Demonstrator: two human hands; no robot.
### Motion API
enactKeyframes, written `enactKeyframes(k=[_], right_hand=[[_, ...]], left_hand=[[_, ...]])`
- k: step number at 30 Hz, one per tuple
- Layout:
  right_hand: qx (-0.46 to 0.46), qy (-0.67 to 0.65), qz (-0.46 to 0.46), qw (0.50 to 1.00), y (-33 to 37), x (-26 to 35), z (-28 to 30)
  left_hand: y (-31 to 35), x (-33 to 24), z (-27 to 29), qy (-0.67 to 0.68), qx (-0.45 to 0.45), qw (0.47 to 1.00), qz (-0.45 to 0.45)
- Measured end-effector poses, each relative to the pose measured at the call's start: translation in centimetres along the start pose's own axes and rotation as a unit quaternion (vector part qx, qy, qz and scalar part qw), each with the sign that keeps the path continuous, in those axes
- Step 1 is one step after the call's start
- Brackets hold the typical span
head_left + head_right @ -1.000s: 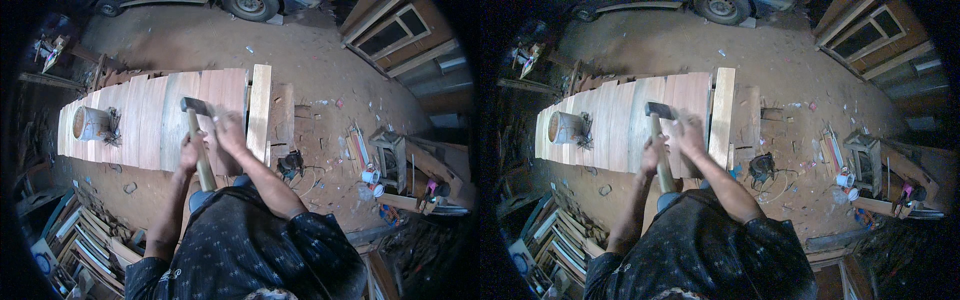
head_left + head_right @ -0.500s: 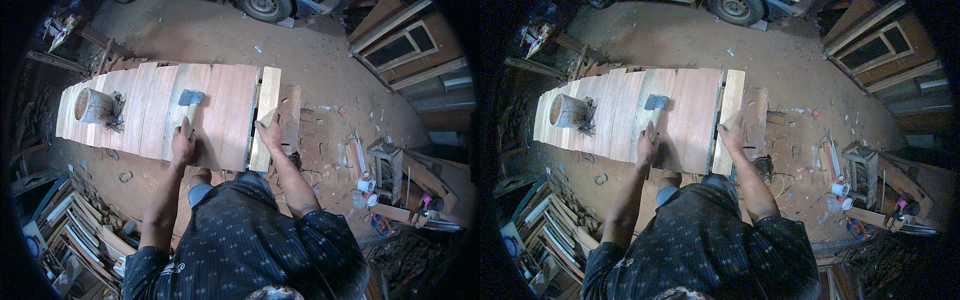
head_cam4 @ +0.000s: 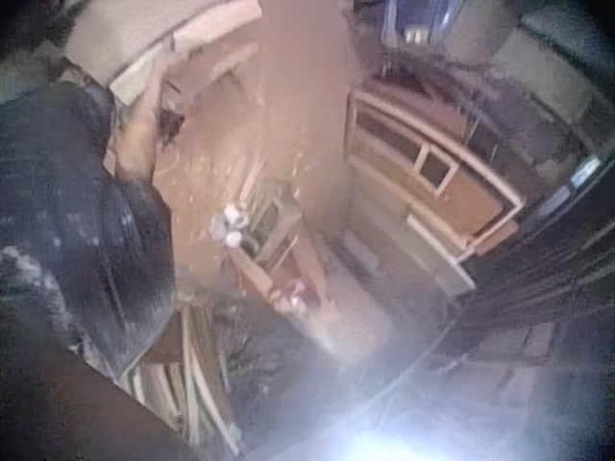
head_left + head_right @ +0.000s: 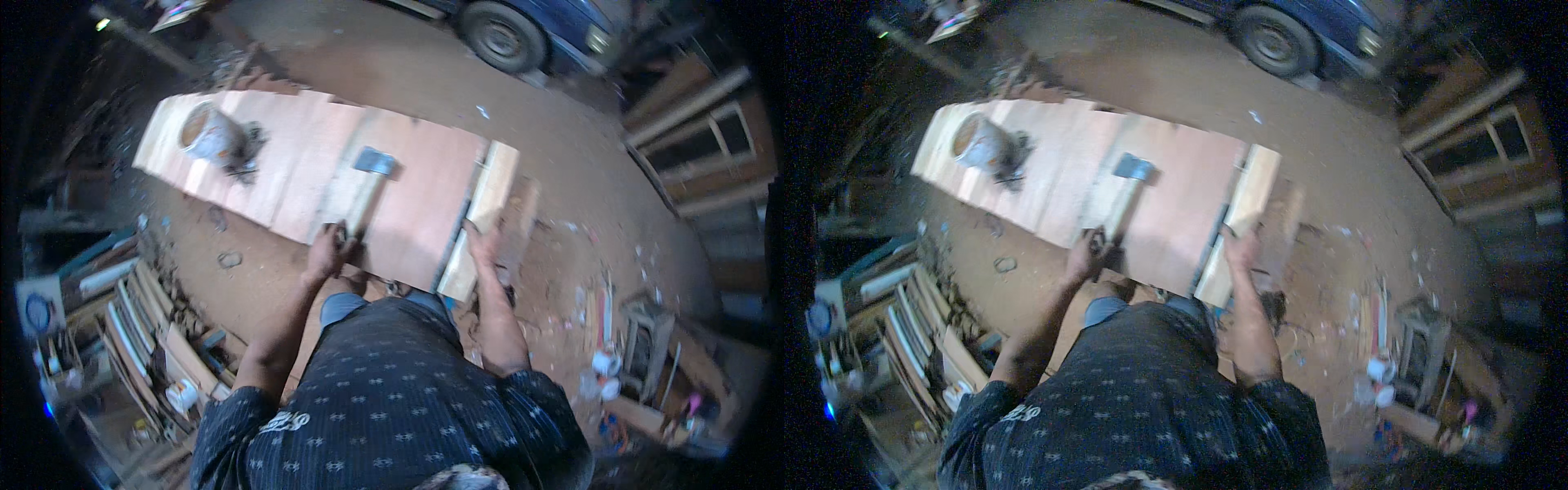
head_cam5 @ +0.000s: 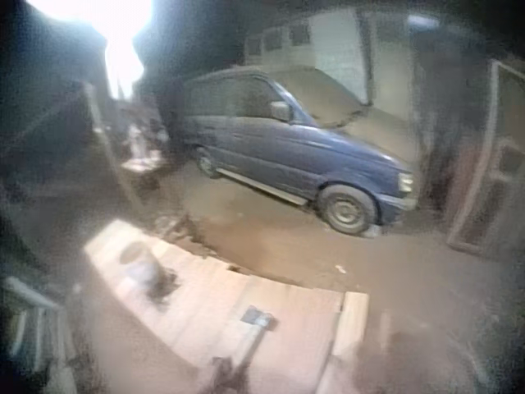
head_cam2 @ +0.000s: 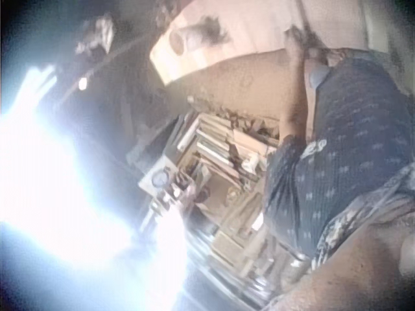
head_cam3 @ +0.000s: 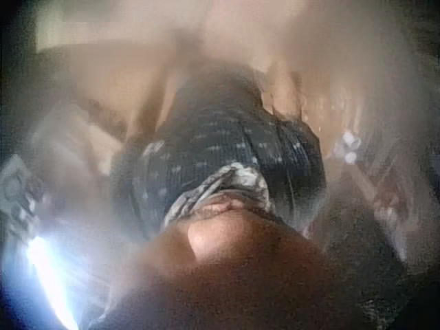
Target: The person assembles wooden planks on a workbench using a hammer and nails. They repeatedly pick up nails from a bucket, position them on the wood, and hammer them in to secure the planks together.
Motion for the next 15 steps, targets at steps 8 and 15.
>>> enactKeyframes(k=[8,15], right_hand=[[-0.031,0.017,0.044,0.998,-0.4,-1.4,-0.2],[-0.071,0.086,0.151,0.982,3.2,8.6,-0.9]], left_hand=[[-1.2,5.6,6.7,0.032,-0.115,0.993,-0.01],[-7.0,15.7,14.6,0.089,-0.22,0.971,0.034]])
Point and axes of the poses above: each hand's wrist, its own y-axis away from the middle knuckle, its own z-axis out of the back of the hand, x = y × z, the point moved 4 cm from there along -y, towards the middle knuckle, and after that the axes turned 5 degrees about z, right-handed, at the moved point
